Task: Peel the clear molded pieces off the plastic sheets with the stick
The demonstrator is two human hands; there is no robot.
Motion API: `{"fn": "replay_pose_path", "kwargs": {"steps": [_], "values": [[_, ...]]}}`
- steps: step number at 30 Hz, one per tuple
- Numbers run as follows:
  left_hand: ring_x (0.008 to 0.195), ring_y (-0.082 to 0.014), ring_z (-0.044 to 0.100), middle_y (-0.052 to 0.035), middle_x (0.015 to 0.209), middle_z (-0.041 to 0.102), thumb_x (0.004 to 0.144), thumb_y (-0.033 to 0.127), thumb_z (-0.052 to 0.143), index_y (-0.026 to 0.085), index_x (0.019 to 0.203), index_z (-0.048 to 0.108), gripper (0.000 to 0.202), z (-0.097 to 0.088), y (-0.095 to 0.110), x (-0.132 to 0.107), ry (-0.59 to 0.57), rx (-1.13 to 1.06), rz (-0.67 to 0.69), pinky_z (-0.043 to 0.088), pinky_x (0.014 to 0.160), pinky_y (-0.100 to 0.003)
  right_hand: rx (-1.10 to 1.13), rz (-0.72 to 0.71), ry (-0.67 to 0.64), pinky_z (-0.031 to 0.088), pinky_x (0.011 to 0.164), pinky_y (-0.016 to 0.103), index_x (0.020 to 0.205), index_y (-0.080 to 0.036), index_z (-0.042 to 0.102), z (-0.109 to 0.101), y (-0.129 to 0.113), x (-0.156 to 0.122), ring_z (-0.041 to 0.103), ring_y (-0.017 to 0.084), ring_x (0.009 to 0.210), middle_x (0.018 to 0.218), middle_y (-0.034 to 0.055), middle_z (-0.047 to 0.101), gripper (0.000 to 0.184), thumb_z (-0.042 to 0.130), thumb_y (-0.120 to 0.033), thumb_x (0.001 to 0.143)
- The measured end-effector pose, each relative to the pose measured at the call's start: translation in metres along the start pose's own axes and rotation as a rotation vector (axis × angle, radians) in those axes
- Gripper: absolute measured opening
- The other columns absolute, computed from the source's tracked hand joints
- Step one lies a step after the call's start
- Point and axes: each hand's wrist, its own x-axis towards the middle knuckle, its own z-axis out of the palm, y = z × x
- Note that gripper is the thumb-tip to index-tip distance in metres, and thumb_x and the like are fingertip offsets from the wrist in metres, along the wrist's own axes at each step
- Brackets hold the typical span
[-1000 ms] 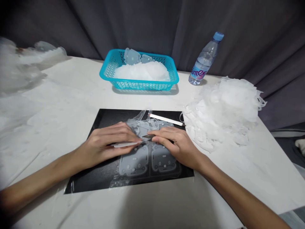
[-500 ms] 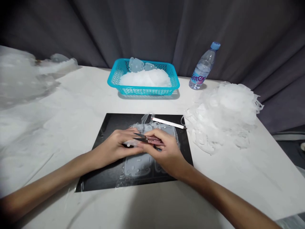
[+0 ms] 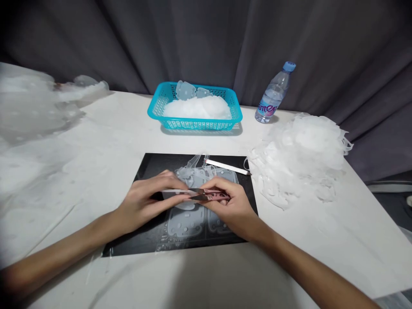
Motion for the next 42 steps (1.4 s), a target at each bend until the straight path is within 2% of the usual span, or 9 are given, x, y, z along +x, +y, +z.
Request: {"fn": "replay_pose_path", "kwargs": {"steps": [3, 6, 8, 11, 15, 17, 22, 32, 42], "values": [[0.075, -0.0153, 0.071, -0.0021, 0.086, 0.079, 0.093, 0.02, 0.077, 0.02, 0.1, 0.077, 0.007, 0.001, 0.002, 0.004, 0.033, -0.082, -0.044, 0.055, 0.076, -0.028, 0.009, -0.007, -0.051, 0.045, 0.062, 0.025, 0.088, -0.021, 0.076, -0.006, -0.003, 0.0, 0.055, 0.013, 0.067, 0.076, -0.0003, 0.064, 0.017, 0.078, -0.038, 0.087], [0.072, -0.0142, 0.071, -0.0021, 0.083, 0.078, 0.09, 0.018, 0.079, 0.019, 0.094, 0.079, 0.005, -0.001, 0.002, 0.007, 0.007, -0.128, -0.113, 0.056, 0.073, -0.026, -0.039, -0.019, -0.103, 0.051, 0.072, 0.027, 0.099, -0.022, 0.079, -0.017, -0.004, 0.001, 0.064, 0.016, 0.08, 0.089, 0.0025, 0.07, 0.02, 0.078, -0.039, 0.088], [0.07, -0.014, 0.071, -0.0023, 0.082, 0.078, 0.089, 0.019, 0.079, 0.018, 0.092, 0.08, 0.003, -0.002, 0.001, 0.008, -0.027, -0.13, -0.156, 0.056, 0.069, -0.024, -0.088, -0.015, -0.109, 0.053, 0.073, 0.028, 0.108, -0.023, 0.08, -0.025, -0.001, 0.003, 0.066, 0.018, 0.083, 0.094, 0.0042, 0.072, 0.026, 0.074, -0.042, 0.092], [0.07, -0.0146, 0.071, -0.0028, 0.081, 0.078, 0.09, 0.021, 0.077, 0.017, 0.091, 0.08, 0.005, -0.004, -0.001, 0.009, -0.106, -0.128, -0.202, 0.056, 0.067, -0.024, -0.162, -0.019, -0.139, 0.05, 0.063, 0.027, 0.12, -0.024, 0.08, -0.034, 0.005, 0.006, 0.063, 0.017, 0.074, 0.087, 0.0045, 0.072, 0.033, 0.067, -0.045, 0.097], [0.071, -0.0153, 0.072, -0.0027, 0.082, 0.079, 0.09, 0.023, 0.076, 0.017, 0.091, 0.081, 0.008, -0.004, -0.004, 0.01, -0.218, -0.141, -0.273, 0.054, 0.066, -0.024, -0.216, -0.051, -0.202, 0.047, 0.062, 0.027, 0.124, -0.025, 0.079, -0.039, 0.009, 0.008, 0.059, 0.015, 0.071, 0.087, 0.0042, 0.071, 0.035, 0.066, -0.045, 0.099], [0.07, -0.0151, 0.071, -0.0027, 0.082, 0.079, 0.091, 0.024, 0.076, 0.017, 0.092, 0.081, 0.009, -0.004, -0.005, 0.009, -0.235, -0.151, -0.286, 0.054, 0.066, -0.024, -0.235, -0.061, -0.224, 0.048, 0.065, 0.028, 0.125, -0.025, 0.078, -0.04, 0.009, 0.007, 0.06, 0.015, 0.073, 0.089, 0.004, 0.071, 0.034, 0.065, -0.043, 0.1], [0.068, -0.0132, 0.069, -0.0017, 0.081, 0.079, 0.092, 0.022, 0.076, 0.018, 0.095, 0.082, 0.008, -0.003, -0.006, 0.009, -0.227, -0.157, -0.258, 0.051, 0.063, -0.022, -0.236, -0.059, -0.246, 0.049, 0.068, 0.028, 0.125, -0.024, 0.078, -0.04, 0.008, 0.006, 0.062, 0.015, 0.075, 0.091, 0.0032, 0.073, 0.032, 0.065, -0.04, 0.101], [0.064, -0.0122, 0.066, -0.0019, 0.078, 0.076, 0.095, 0.02, 0.071, 0.016, 0.093, 0.08, 0.011, -0.004, -0.003, 0.007, -0.259, -0.039, -0.176, 0.048, 0.06, -0.021, -0.234, -0.074, -0.236, 0.056, 0.089, 0.031, 0.112, -0.028, 0.083, -0.038, 0.009, 0.006, 0.073, 0.018, 0.094, 0.1, 0.001, 0.081, 0.019, 0.071, -0.032, 0.098], [0.068, -0.0109, 0.063, -0.0002, 0.079, 0.068, 0.098, 0.017, 0.067, 0.014, 0.1, 0.076, 0.01, -0.004, -0.003, -0.002, -0.297, 0.019, -0.099, 0.047, 0.065, -0.02, -0.303, -0.128, -0.25, 0.054, 0.088, 0.028, 0.116, -0.027, 0.082, -0.038, 0.011, 0.007, 0.071, 0.016, 0.093, 0.1, -0.0008, 0.08, 0.021, 0.07, -0.03, 0.099]]}}
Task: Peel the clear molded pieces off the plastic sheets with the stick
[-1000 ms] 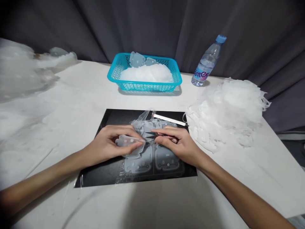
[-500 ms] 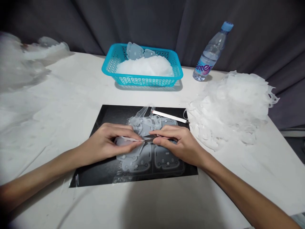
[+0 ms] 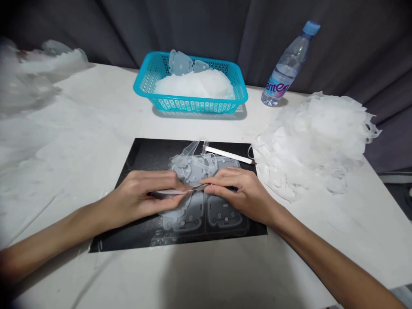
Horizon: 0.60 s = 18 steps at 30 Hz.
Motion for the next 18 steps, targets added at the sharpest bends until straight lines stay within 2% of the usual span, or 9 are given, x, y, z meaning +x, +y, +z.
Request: {"fn": "replay_pose_path", "kwargs": {"steps": [18], "values": [[0.069, -0.0118, 0.063, -0.0007, 0.079, 0.067, 0.099, 0.017, 0.065, 0.014, 0.097, 0.075, 0.01, 0.0015, 0.0016, -0.0001, 0.0, -0.005, -0.021, 0.046, 0.065, -0.021, -0.031, -0.054, -0.003, 0.054, 0.089, 0.027, 0.116, -0.025, 0.081, 0.0004, 0.0011, 0.0018, 0.071, 0.016, 0.093, 0.101, 0.0012, 0.078, 0.021, 0.07, -0.028, 0.099]]}}
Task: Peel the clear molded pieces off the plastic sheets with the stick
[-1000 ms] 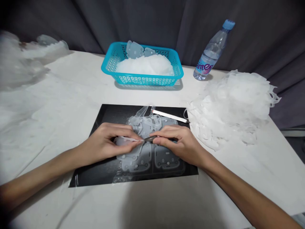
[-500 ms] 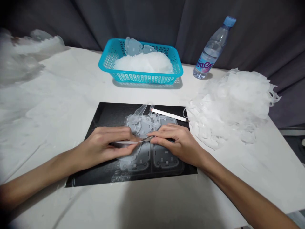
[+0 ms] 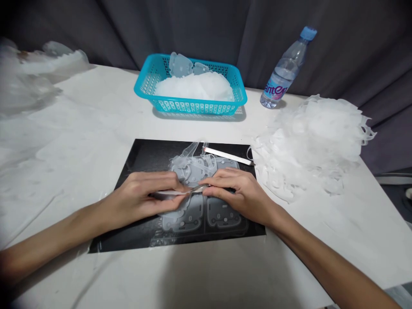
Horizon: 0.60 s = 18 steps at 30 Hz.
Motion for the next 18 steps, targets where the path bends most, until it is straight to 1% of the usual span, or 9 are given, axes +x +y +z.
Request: {"fn": "replay_pose_path", "kwargs": {"steps": [7, 18], "values": [[0.068, -0.0109, 0.062, 0.0, 0.079, 0.067, 0.099, 0.017, 0.066, 0.014, 0.097, 0.074, 0.008, 0.0009, -0.0005, -0.0003, 0.004, 0.012, 0.008, 0.045, 0.065, -0.02, -0.009, 0.009, -0.04, 0.052, 0.092, 0.028, 0.118, -0.028, 0.08, -0.0002, -0.0018, 0.0005, 0.07, 0.016, 0.096, 0.103, 0.0001, 0.078, 0.022, 0.069, -0.028, 0.1], [0.068, -0.0109, 0.06, 0.0002, 0.078, 0.065, 0.1, 0.019, 0.065, 0.014, 0.097, 0.073, 0.01, 0.0003, -0.001, 0.0009, -0.006, 0.017, 0.003, 0.045, 0.065, -0.02, -0.007, 0.007, -0.039, 0.052, 0.093, 0.028, 0.118, -0.027, 0.08, -0.0011, -0.0025, 0.0007, 0.069, 0.016, 0.098, 0.106, -0.0004, 0.079, 0.021, 0.068, -0.028, 0.101]]}}
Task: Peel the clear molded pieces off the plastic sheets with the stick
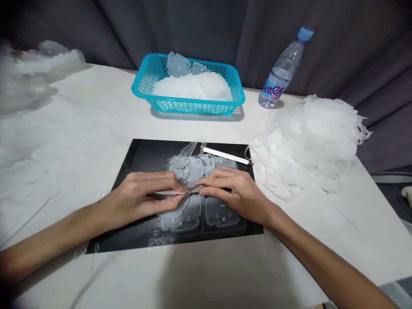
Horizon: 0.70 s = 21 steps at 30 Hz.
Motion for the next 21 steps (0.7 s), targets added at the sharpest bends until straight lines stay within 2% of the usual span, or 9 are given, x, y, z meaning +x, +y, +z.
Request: {"fn": "replay_pose_path", "kwargs": {"steps": [11, 14, 18, 21], "values": [[0.068, -0.0122, 0.062, -0.0013, 0.079, 0.07, 0.1, 0.024, 0.064, 0.017, 0.096, 0.076, 0.014, -0.001, 0.001, 0.001, -0.004, -0.031, -0.052, 0.046, 0.064, -0.022, 0.025, 0.038, -0.002, 0.052, 0.093, 0.032, 0.115, -0.029, 0.082, 0.0, -0.003, 0.001, 0.069, 0.017, 0.097, 0.102, -0.0002, 0.079, 0.02, 0.066, -0.031, 0.102], [0.069, -0.0124, 0.065, -0.0016, 0.082, 0.074, 0.098, 0.028, 0.067, 0.018, 0.096, 0.078, 0.014, -0.003, -0.001, 0.005, -0.024, -0.103, -0.124, 0.048, 0.065, -0.022, 0.108, 0.088, 0.045, 0.053, 0.091, 0.033, 0.111, -0.029, 0.083, 0.001, -0.002, 0.002, 0.071, 0.018, 0.096, 0.102, 0.0005, 0.08, 0.019, 0.067, -0.032, 0.101], [0.068, -0.0135, 0.068, -0.0015, 0.082, 0.077, 0.096, 0.037, 0.072, 0.02, 0.096, 0.081, 0.02, -0.008, -0.004, 0.01, -0.099, -0.257, -0.292, 0.051, 0.063, -0.021, 0.188, 0.119, 0.096, 0.055, 0.091, 0.032, 0.109, -0.027, 0.084, 0.001, -0.002, 0.003, 0.071, 0.018, 0.094, 0.101, 0.0015, 0.08, 0.018, 0.069, -0.032, 0.099], [0.077, -0.016, 0.073, -0.0024, 0.09, 0.081, 0.095, 0.039, 0.074, 0.021, 0.098, 0.083, 0.02, -0.011, -0.004, 0.012, -0.138, -0.32, -0.331, 0.055, 0.069, -0.022, 0.216, 0.133, 0.1, 0.055, 0.089, 0.03, 0.111, -0.027, 0.083, 0.001, -0.002, 0.002, 0.071, 0.017, 0.094, 0.101, 0.0018, 0.08, 0.019, 0.069, -0.032, 0.099]]}}
